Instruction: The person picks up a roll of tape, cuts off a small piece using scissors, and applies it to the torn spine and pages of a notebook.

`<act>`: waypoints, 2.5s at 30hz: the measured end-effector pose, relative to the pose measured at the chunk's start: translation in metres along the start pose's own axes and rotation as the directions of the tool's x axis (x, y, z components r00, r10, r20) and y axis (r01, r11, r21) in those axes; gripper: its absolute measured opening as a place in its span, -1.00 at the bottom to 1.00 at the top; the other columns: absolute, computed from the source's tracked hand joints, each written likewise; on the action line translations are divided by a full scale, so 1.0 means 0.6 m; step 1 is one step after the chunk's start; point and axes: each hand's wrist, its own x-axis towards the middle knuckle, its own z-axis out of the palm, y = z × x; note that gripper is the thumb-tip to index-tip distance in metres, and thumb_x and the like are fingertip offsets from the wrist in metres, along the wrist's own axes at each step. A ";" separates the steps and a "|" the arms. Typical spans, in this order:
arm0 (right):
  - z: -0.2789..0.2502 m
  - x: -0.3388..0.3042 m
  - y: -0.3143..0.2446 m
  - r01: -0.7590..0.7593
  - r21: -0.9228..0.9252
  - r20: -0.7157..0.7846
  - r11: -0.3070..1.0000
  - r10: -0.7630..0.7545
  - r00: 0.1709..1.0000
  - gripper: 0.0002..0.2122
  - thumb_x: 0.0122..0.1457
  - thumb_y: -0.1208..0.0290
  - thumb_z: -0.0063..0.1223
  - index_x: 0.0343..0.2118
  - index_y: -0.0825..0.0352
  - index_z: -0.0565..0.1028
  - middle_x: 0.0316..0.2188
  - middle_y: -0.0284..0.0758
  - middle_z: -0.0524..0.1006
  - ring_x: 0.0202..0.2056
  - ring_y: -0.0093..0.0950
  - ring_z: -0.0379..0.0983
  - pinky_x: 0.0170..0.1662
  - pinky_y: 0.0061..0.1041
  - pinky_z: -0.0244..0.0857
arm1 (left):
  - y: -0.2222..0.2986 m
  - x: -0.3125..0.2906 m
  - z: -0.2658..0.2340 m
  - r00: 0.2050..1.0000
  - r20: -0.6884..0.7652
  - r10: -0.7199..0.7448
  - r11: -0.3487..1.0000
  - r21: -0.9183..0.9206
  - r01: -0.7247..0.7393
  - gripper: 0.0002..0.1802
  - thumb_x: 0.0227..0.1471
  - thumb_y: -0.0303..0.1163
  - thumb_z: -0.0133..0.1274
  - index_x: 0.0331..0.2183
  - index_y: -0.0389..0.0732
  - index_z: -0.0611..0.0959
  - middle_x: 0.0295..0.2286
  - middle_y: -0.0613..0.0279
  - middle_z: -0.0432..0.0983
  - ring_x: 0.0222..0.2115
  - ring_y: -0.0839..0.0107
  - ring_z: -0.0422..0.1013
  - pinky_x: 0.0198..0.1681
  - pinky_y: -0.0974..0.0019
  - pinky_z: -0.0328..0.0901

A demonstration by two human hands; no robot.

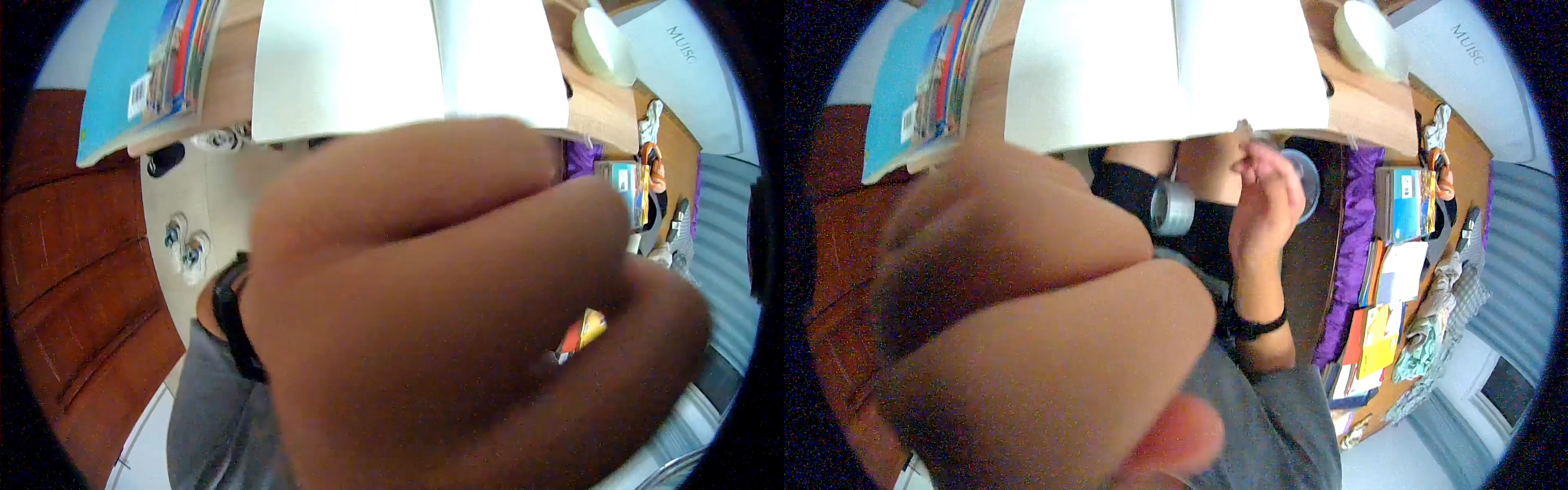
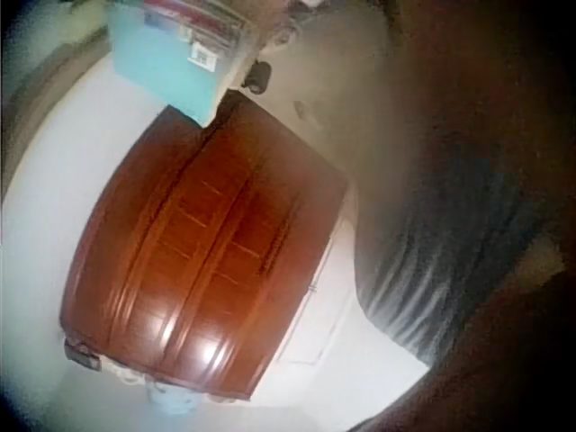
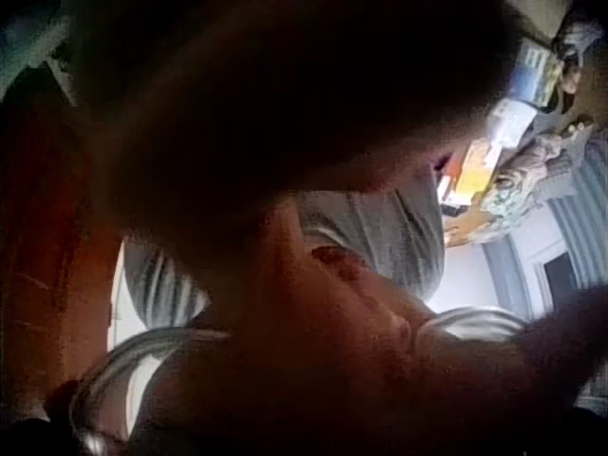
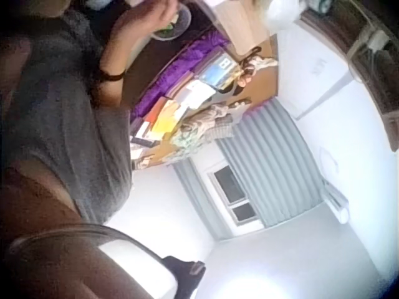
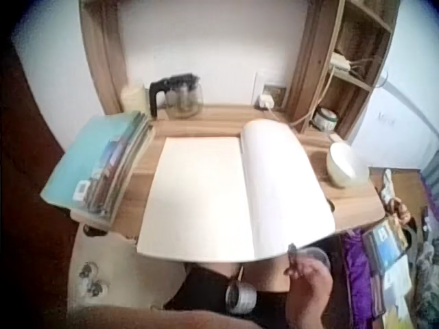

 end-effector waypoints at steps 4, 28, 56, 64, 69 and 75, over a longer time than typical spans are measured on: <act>-0.029 -0.019 -0.026 -0.003 -0.041 0.091 0.999 0.007 0.996 -0.76 0.36 0.44 0.01 -0.07 0.49 0.60 -0.07 -0.14 0.61 -0.13 -0.37 0.53 0.02 -0.36 0.40 | -0.018 0.010 0.017 0.993 0.113 -0.033 0.999 0.036 0.029 -0.70 0.02 -0.51 0.16 -0.14 -0.27 0.64 -0.38 0.12 0.61 -0.44 0.11 0.49 -0.33 0.09 0.39; 0.009 -0.038 -0.079 -0.284 -0.084 -0.016 0.955 0.283 0.959 -0.67 0.37 0.38 -0.06 -0.04 0.55 0.61 -0.14 -0.11 0.68 -0.38 -0.44 0.54 -0.24 -0.45 0.47 | -0.151 -0.135 0.158 0.937 0.294 -0.189 0.755 0.653 -0.052 -0.60 -0.09 -0.28 0.35 -0.18 -0.25 0.71 -0.01 0.05 0.57 0.10 0.09 0.41 0.21 -0.05 0.27; 0.001 0.078 -0.098 0.711 -0.696 0.700 -0.100 -0.314 0.641 -0.59 -0.07 0.49 0.44 -0.07 0.08 0.71 0.02 -0.28 0.53 0.02 -0.21 0.40 0.04 -0.27 0.33 | -0.149 -0.135 0.162 0.948 0.258 -0.189 0.776 0.631 -0.017 -0.55 -0.05 -0.13 0.38 -0.22 -0.27 0.73 -0.06 0.01 0.59 0.07 0.05 0.43 0.18 -0.11 0.26; 0.010 0.093 -0.106 0.781 -0.624 0.747 0.010 -0.285 0.601 -0.79 -0.05 0.49 0.41 -0.28 0.20 0.74 -0.13 -0.32 0.61 -0.10 -0.25 0.46 -0.08 -0.29 0.40 | -0.152 -0.134 0.154 0.930 0.307 -0.202 0.777 0.629 -0.039 -0.56 -0.09 -0.20 0.39 -0.18 -0.21 0.70 -0.02 0.05 0.57 0.10 0.07 0.42 0.23 -0.12 0.24; 0.014 0.100 -0.113 0.757 -0.643 0.729 0.119 -0.208 0.652 -0.82 -0.03 0.48 0.40 -0.32 0.28 0.70 -0.15 -0.30 0.61 -0.12 -0.26 0.48 -0.06 -0.29 0.39 | -0.150 -0.133 0.153 0.929 0.306 -0.207 0.782 0.623 -0.031 -0.61 -0.06 -0.24 0.37 -0.18 -0.21 0.70 -0.01 0.05 0.57 0.10 0.07 0.42 0.25 -0.11 0.24; 0.017 0.113 -0.105 0.660 -0.711 0.644 0.243 -0.155 0.749 -0.87 0.02 0.45 0.38 -0.39 0.34 0.65 -0.24 -0.27 0.61 -0.15 -0.24 0.49 -0.05 -0.29 0.37 | -0.149 -0.132 0.152 0.938 0.278 -0.207 0.802 0.598 0.000 -0.64 -0.02 -0.28 0.34 -0.18 -0.22 0.71 -0.03 0.05 0.59 0.09 0.08 0.43 0.24 -0.08 0.25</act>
